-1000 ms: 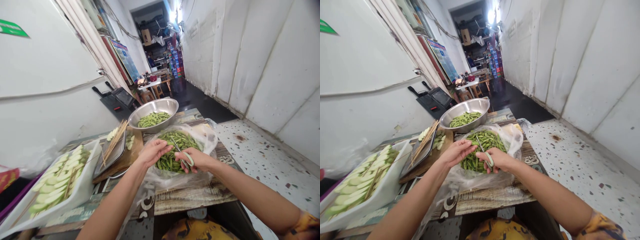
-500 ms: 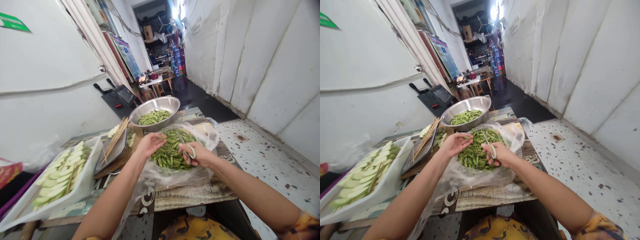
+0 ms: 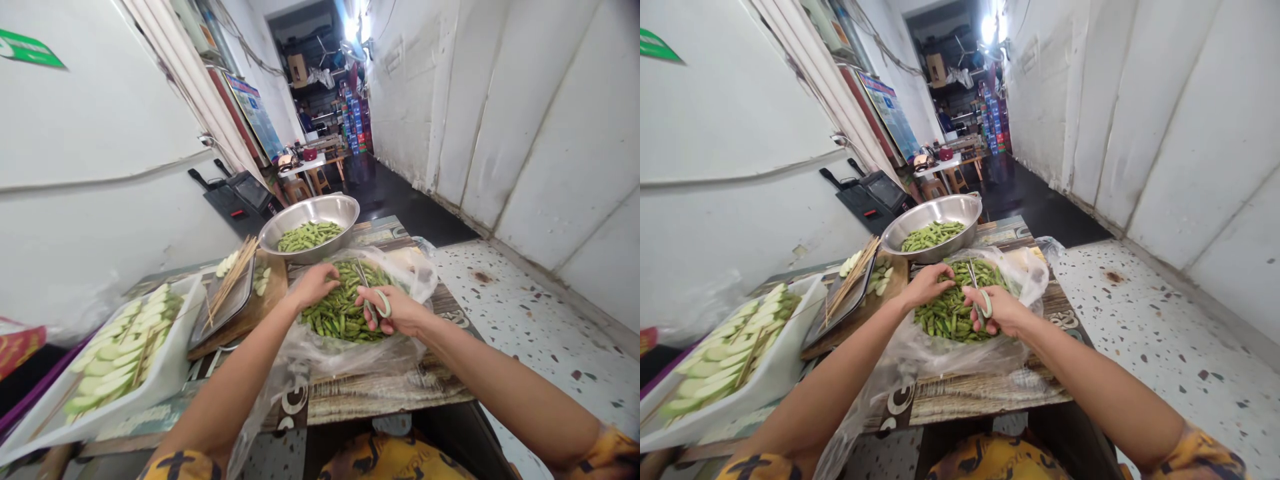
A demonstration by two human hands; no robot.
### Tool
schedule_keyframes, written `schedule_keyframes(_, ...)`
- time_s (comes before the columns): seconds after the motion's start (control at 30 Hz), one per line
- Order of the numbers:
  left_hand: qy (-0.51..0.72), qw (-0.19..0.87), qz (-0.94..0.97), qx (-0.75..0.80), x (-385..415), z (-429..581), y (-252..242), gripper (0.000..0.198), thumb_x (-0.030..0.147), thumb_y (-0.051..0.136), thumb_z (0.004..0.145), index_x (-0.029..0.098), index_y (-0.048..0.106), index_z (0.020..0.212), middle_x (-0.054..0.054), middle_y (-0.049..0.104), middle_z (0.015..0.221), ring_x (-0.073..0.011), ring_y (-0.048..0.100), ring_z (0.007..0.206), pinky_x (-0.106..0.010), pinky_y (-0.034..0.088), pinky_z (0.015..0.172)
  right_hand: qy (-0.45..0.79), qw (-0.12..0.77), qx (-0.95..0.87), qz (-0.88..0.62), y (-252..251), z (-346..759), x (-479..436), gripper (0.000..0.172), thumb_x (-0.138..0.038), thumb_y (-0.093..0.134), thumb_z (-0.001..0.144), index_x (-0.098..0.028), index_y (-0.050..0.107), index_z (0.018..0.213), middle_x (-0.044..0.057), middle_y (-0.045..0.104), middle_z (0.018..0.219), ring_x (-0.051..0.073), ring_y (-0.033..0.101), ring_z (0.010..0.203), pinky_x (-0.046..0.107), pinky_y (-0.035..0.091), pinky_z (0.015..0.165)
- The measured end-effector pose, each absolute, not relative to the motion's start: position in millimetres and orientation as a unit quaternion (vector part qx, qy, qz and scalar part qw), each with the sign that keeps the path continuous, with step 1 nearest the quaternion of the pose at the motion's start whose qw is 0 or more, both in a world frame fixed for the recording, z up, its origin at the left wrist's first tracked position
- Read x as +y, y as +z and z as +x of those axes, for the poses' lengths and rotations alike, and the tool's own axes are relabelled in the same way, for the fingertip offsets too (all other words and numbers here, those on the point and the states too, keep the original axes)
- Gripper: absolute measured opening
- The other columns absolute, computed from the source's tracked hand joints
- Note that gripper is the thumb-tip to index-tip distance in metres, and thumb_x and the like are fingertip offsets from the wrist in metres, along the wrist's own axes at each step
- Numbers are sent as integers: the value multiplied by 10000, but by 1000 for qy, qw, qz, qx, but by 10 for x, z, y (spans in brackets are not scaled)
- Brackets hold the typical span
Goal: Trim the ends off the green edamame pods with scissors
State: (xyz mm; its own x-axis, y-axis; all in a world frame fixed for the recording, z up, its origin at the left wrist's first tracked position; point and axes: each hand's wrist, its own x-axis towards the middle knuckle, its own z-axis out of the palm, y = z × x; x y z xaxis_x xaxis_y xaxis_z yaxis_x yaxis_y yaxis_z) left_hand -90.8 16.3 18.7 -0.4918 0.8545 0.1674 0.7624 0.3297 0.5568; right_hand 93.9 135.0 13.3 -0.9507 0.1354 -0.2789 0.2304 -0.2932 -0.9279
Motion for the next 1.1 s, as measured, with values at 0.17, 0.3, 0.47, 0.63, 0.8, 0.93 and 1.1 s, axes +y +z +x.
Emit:
schedule_keyframes(0.17, 404, 144, 439, 790, 72, -789, 278, 284, 362, 656, 694, 140, 701, 864, -53, 675, 777, -172, 569, 718, -248, 415, 668, -774, 49, 614, 148, 128, 945, 1330, 353, -481, 563, 828, -129, 553, 846, -21, 541, 529, 78, 514, 384, 135, 277, 232)
schedule_keyframes(0.3, 419, 205, 393, 793, 29, -679, 324, 398, 451, 634, 698, 117, 708, 901, 1, 575, 563, -111, 460, 514, -218, 332, 504, -763, 56, 631, 130, 104, 955, 1321, 380, -493, 566, 818, -116, 568, 862, -18, 547, 530, 80, 516, 392, 139, 293, 238)
schedule_keyframes(0.47, 403, 261, 386, 788, 36, -574, 393, 419, 463, 617, 718, 110, 699, 928, 52, 434, 470, -67, 311, 433, -210, 221, 447, -751, 46, 647, 122, 82, 951, 1322, 395, -510, 564, 809, -118, 580, 849, -33, 536, 495, 71, 493, 363, 141, 282, 244)
schedule_keyframes(0.63, 398, 285, 376, 787, 10, -542, 458, 401, 467, 636, 702, 112, 696, 880, 53, 411, 462, -64, 295, 426, -213, 193, 435, -717, 47, 682, 139, 102, 960, 1325, 376, -499, 562, 810, -126, 580, 764, -63, 482, 387, 41, 351, 258, 150, 209, 238)
schedule_keyframes(0.8, 413, 382, 334, 756, -51, -540, 504, 367, 458, 690, 651, 113, 656, 772, 73, 341, 440, -49, 235, 409, -210, 143, 419, -694, 69, 703, 137, 126, 980, 1308, 360, -479, 586, 792, -136, 559, 687, -64, 454, 357, 44, 348, 256, 152, 185, 239)
schedule_keyframes(0.93, 410, 410, 330, 745, -103, -542, 521, 381, 466, 699, 643, 108, 657, 765, 70, 346, 450, -48, 238, 417, -212, 146, 417, -694, 86, 701, 136, 104, 980, 1298, 379, -497, 596, 776, -137, 562, 664, -64, 449, 361, 47, 362, 261, 155, 186, 237)
schedule_keyframes(1.1, 397, 420, 350, 738, -173, -576, 523, 360, 441, 697, 668, 103, 668, 790, 61, 374, 473, -43, 234, 428, -212, 141, 414, -708, 101, 692, 98, 107, 998, 1296, 388, -515, 594, 769, -131, 590, 713, -54, 493, 411, 54, 398, 284, 155, 234, 239)
